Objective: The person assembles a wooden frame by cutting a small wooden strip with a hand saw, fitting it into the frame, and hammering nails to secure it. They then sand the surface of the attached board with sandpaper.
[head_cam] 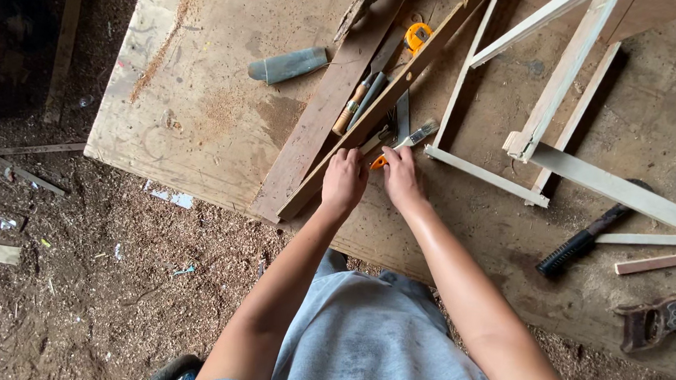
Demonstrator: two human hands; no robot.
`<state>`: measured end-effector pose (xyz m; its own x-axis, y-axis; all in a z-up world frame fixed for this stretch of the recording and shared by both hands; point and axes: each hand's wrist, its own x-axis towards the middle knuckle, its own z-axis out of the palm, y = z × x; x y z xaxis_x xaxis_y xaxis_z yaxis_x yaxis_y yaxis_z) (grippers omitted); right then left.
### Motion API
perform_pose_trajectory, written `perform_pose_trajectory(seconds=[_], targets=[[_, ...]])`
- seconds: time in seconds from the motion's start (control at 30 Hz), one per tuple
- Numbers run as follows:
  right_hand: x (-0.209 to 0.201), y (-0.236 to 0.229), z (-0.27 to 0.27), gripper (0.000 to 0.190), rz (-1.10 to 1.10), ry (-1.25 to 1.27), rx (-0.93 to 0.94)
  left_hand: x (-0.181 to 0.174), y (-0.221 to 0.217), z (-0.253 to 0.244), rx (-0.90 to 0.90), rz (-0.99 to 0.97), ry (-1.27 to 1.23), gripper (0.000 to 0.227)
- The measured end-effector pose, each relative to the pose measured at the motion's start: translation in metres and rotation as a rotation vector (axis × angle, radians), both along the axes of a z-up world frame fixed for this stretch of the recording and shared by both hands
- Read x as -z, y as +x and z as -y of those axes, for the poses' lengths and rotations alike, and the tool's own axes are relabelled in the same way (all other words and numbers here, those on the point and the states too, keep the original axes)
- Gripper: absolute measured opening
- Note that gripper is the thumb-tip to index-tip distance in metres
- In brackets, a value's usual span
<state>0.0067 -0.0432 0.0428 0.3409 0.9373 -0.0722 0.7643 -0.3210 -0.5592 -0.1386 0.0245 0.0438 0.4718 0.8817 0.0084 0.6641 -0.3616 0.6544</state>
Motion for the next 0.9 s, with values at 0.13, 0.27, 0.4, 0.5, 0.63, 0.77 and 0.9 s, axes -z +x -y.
perform_pose_trajectory(seconds=[0.13, 0.27, 0.4, 0.5, 0.63, 0.77, 0.9], targets=[[0.013, 0.004, 0.006, 0.028, 0.016, -0.22, 0.023, 0.002, -0.005, 0.011, 0.062, -0.007, -0.088, 0.015], [0.03, 0.005, 0.005, 0.024, 0.025, -0.162, 0.098, 0.004, -0.013, 0.011, 0.072, -0.023, -0.13, 0.015], [0.046, 0.009, 0.004, 0.02, 0.025, 0.054, 0.051, 0.006, -0.013, 0.012, 0.07, -0.051, -0.166, 0.011], [0.054, 0.006, 0.001, 0.013, 0.08, 0.123, 0.033, 0.0, -0.021, 0.006, 0.087, -0.002, -0.198, 0.012], [0.052, 0.023, -0.011, 0.018, 0.127, -0.013, -0.012, -0.015, -0.022, -0.009, 0.188, 0.027, -0.204, 0.016], [0.048, 0.043, -0.006, 0.017, 0.172, 0.017, -0.175, -0.02, -0.019, -0.017, 0.247, 0.038, -0.25, 0.018], [0.04, 0.049, -0.01, 0.011, 0.414, 0.101, -0.268, -0.024, -0.007, -0.023, 0.257, 0.159, -0.176, 0.016]])
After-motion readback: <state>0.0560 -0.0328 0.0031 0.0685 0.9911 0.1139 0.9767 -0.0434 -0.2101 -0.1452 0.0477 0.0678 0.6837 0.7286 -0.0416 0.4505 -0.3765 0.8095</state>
